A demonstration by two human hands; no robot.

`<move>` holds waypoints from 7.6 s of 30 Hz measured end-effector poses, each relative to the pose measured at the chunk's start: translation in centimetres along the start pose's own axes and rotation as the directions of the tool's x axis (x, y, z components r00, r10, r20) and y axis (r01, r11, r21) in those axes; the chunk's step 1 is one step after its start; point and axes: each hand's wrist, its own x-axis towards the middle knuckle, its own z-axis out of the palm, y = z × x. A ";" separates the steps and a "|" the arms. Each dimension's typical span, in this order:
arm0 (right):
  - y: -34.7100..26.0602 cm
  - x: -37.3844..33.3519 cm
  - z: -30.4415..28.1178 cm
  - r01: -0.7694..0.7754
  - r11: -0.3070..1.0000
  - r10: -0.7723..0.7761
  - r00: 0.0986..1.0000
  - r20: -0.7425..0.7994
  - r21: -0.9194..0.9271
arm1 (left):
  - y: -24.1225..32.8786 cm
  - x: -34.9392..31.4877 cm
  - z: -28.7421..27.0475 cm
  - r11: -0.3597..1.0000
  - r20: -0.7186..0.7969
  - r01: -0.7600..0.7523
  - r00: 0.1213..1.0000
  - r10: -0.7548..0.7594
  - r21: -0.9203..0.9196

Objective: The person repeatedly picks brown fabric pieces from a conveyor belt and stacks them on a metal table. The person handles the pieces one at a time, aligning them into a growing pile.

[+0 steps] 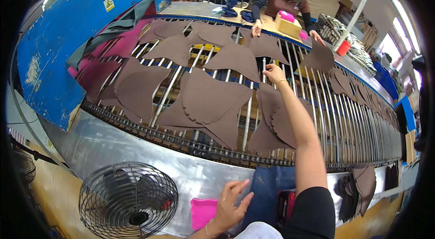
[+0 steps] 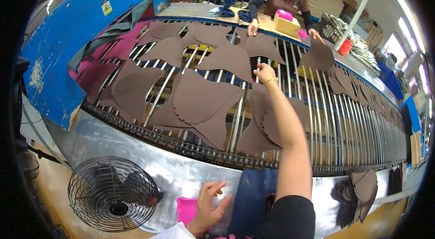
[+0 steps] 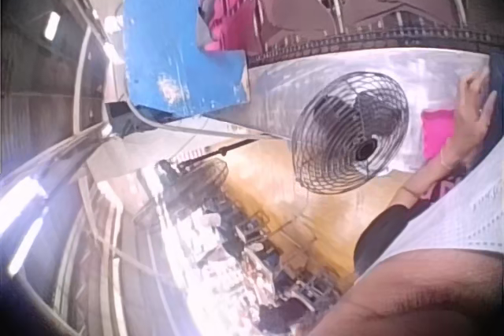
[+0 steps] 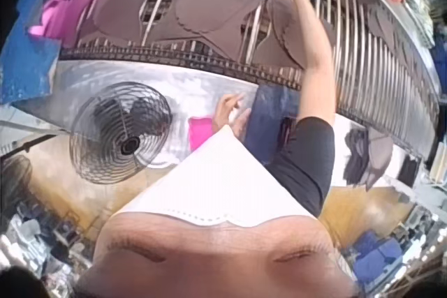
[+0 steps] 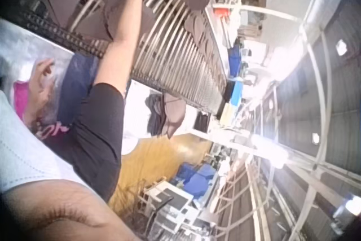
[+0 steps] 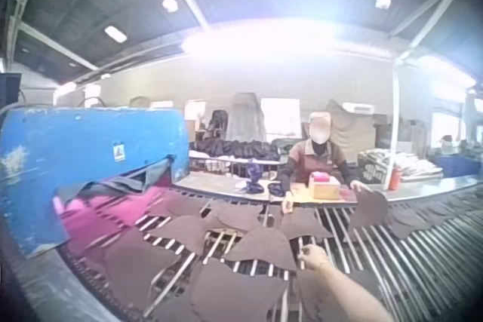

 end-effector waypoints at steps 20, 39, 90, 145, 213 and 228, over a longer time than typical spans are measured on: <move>36.9 -60.9 -37.2 -0.943 0.232 0.611 0.332 -0.719 -0.239 | 0.9 -1.1 3.1 0.971 -0.137 -0.196 0.967 0.214 0.134; 35.0 -61.3 -39.1 -0.890 0.092 0.478 0.432 -0.764 -0.446 | 4.6 -4.2 7.5 0.968 -0.189 -0.116 0.969 0.160 0.224; 21.2 -57.6 -41.9 -0.458 0.882 0.394 0.596 -0.699 0.107 | 6.9 0.1 12.6 0.924 0.130 -0.295 0.954 0.270 0.244; 20.8 -50.1 -26.5 -0.089 -0.064 0.387 0.916 0.107 0.994 | 14.1 3.3 13.8 0.911 0.376 -0.331 0.899 0.224 0.248; 35.6 -63.8 -38.2 -0.813 0.219 0.341 0.582 -0.738 -0.539 | 8.9 -0.6 9.9 0.945 0.332 -0.148 0.942 0.046 0.291; 30.8 -62.7 -42.2 -0.670 0.742 0.512 0.585 -0.629 -0.019 | 9.5 -0.3 11.1 0.947 0.424 -0.186 0.904 0.060 0.262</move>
